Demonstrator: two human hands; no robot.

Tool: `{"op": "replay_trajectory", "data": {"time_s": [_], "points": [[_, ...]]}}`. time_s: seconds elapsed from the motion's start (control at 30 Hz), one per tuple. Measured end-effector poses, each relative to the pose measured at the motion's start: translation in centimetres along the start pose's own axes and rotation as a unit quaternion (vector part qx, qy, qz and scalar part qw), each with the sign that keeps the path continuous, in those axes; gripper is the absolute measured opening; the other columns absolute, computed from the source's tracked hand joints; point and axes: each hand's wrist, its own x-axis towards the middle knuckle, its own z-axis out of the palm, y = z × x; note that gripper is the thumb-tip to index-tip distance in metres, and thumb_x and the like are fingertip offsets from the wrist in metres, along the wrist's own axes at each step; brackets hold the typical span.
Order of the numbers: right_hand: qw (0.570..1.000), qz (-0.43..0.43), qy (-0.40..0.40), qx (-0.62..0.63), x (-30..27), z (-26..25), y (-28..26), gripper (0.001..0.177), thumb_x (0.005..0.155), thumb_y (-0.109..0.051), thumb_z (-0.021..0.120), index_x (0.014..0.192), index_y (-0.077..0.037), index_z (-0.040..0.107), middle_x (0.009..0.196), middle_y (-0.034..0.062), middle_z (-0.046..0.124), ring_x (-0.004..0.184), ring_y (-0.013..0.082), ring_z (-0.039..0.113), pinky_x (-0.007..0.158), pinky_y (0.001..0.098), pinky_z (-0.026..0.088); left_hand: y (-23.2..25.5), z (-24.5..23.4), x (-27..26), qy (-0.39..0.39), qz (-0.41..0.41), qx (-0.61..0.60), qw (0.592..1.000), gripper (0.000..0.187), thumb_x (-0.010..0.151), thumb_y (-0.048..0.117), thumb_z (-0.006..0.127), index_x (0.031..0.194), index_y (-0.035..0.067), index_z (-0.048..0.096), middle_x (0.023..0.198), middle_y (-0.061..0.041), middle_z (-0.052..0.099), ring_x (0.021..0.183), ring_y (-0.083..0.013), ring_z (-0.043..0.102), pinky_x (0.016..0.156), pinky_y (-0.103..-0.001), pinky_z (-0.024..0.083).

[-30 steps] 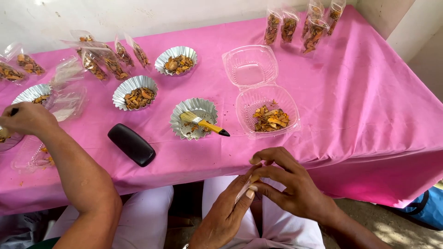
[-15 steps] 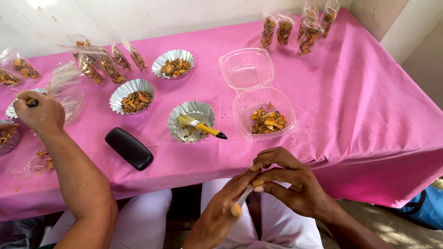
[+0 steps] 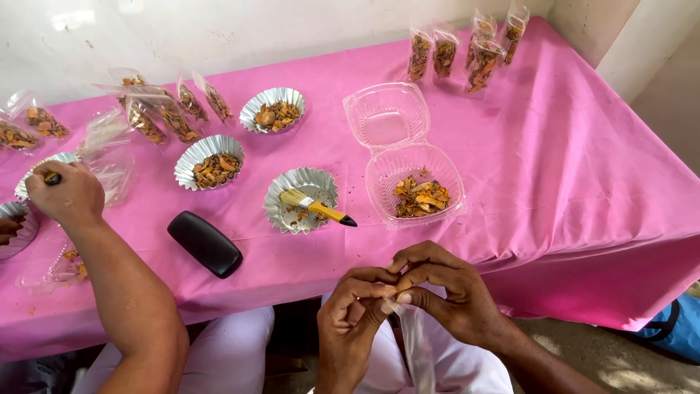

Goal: Sorting and packaging dried herbs into containers and small bags using a brush and hands

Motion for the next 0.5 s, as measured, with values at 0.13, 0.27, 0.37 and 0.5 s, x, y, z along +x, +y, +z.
{"op": "replay_trajectory", "data": {"time_s": [0.13, 0.27, 0.37, 0.5], "points": [[0.999, 0.029, -0.031, 0.034, 0.1, -0.4, -0.4, 0.013, 0.1, -0.02, 0.063, 0.097, -0.008, 0.068, 0.11, 0.008, 0.064, 0.104, 0.0201, 0.067, 0.093, 0.0345, 0.056, -0.9, -0.8, 0.0, 0.005, -0.004, 0.045, 0.999, 0.009, 0.095, 0.015, 0.071, 0.092, 0.009, 0.065, 0.099, -0.012, 0.065, 0.101, -0.025, 0.065, 0.089, -0.036, 0.052], [0.987, 0.05, -0.075, 0.132, 0.5, -1.8, 0.0, 0.014, 0.102, -0.019, 0.061, 0.1, -0.007, 0.066, 0.109, 0.0103, 0.063, 0.112, 0.0244, 0.063, 0.096, 0.0383, 0.055, 0.5, -1.5, 0.1, -0.091, -0.041, 0.015, 0.995, 0.018, 0.1, 0.027, 0.065, 0.094, 0.01, 0.064, 0.088, -0.007, 0.071, 0.104, -0.0221, 0.058, 0.089, -0.037, 0.049], [0.964, 0.105, -0.12, 0.212, 0.6, -2.1, -0.7, 0.017, 0.104, -0.023, 0.061, 0.099, -0.007, 0.065, 0.106, 0.0109, 0.061, 0.101, 0.0218, 0.062, 0.091, 0.037, 0.052, 0.3, -2.4, 0.3, -0.114, -0.128, -0.053, 0.984, 0.03, 0.099, 0.035, 0.066, 0.089, 0.007, 0.061, 0.077, -0.007, 0.063, 0.075, -0.0175, 0.057, 0.072, -0.032, 0.046], [0.949, 0.136, -0.149, 0.242, 0.6, -2.6, -0.4, 0.016, 0.104, -0.025, 0.061, 0.101, -0.009, 0.063, 0.103, 0.0101, 0.065, 0.098, 0.0219, 0.062, 0.086, 0.0377, 0.051, 0.2, -2.7, 0.9, -0.116, -0.114, 0.035, 0.986, 0.022, 0.102, 0.029, 0.062, 0.091, 0.01, 0.058, 0.087, -0.003, 0.054, 0.078, -0.0143, 0.048, 0.07, -0.029, 0.041]]}}
